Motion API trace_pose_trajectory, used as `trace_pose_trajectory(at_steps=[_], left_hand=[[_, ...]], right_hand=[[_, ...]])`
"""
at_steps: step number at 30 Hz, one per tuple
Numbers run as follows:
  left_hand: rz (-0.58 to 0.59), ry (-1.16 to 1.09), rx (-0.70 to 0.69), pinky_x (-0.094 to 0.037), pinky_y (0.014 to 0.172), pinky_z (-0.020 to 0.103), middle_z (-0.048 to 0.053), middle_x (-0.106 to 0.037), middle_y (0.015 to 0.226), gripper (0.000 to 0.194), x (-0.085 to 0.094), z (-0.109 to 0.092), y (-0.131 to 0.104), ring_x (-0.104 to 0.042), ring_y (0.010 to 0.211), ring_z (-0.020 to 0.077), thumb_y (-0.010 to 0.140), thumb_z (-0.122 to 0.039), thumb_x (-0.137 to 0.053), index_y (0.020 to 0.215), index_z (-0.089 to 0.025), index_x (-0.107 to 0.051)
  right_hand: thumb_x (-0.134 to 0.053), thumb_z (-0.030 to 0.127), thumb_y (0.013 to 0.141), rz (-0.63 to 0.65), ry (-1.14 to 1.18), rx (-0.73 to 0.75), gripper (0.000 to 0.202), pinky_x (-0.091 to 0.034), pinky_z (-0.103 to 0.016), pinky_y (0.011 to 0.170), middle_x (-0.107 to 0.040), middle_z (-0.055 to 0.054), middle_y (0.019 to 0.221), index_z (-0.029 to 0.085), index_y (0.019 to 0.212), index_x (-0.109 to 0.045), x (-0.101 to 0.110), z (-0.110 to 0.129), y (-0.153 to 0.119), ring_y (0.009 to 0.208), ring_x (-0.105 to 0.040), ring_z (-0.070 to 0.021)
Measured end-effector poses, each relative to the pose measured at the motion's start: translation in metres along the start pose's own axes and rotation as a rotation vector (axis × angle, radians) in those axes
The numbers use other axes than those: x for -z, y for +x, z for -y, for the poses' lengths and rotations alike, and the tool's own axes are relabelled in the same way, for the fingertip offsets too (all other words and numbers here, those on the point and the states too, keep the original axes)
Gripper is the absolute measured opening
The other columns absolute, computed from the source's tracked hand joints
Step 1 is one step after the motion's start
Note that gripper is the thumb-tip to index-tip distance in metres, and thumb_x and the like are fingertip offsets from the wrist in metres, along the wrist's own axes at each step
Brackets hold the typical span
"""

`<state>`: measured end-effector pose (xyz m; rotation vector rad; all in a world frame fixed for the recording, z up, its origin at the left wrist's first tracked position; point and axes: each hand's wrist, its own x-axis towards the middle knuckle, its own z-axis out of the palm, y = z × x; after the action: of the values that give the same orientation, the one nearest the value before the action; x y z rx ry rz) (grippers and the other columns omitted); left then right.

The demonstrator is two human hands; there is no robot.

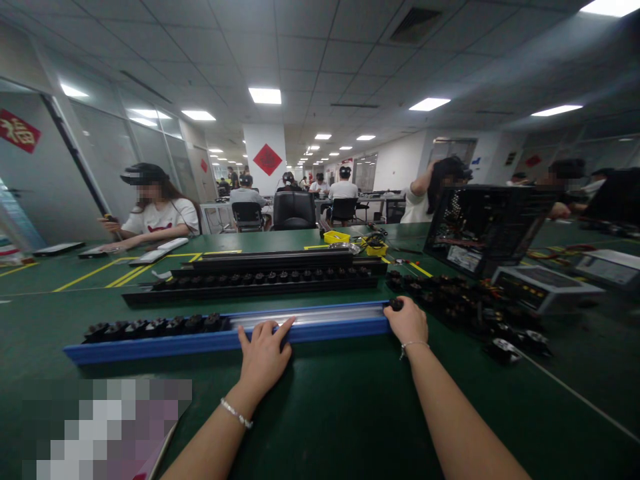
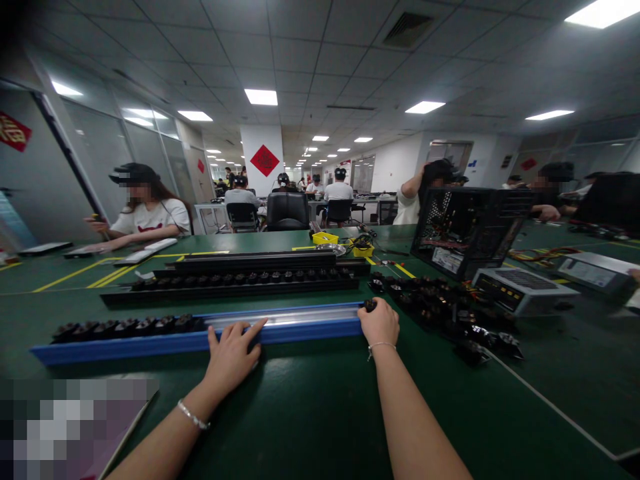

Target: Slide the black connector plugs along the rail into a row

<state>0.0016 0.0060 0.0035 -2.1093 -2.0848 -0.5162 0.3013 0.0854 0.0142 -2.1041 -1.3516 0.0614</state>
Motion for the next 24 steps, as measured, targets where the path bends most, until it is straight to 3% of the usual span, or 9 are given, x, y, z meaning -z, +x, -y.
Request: trace_pose_trajectory(at_steps=[24], left_hand=[[-0.016,0.021,-0.017,-0.006,0.101,0.066,0.003,-0.056,0.113,0.052,-0.001,0.001,0.0,-0.045,0.111,0.0254,0.079,-0.03,-0.044,0.13,-0.042,-0.039]], right_hand=[[-0.052,0.032,0.071,-0.024,0.18,-0.069,0.053,-0.044,-0.032,0.082,-0.062,-0.01,0.107,0.017,0.122,-0.047,-0.004,-0.019,0.016,0.096,-0.058,-0.0236]])
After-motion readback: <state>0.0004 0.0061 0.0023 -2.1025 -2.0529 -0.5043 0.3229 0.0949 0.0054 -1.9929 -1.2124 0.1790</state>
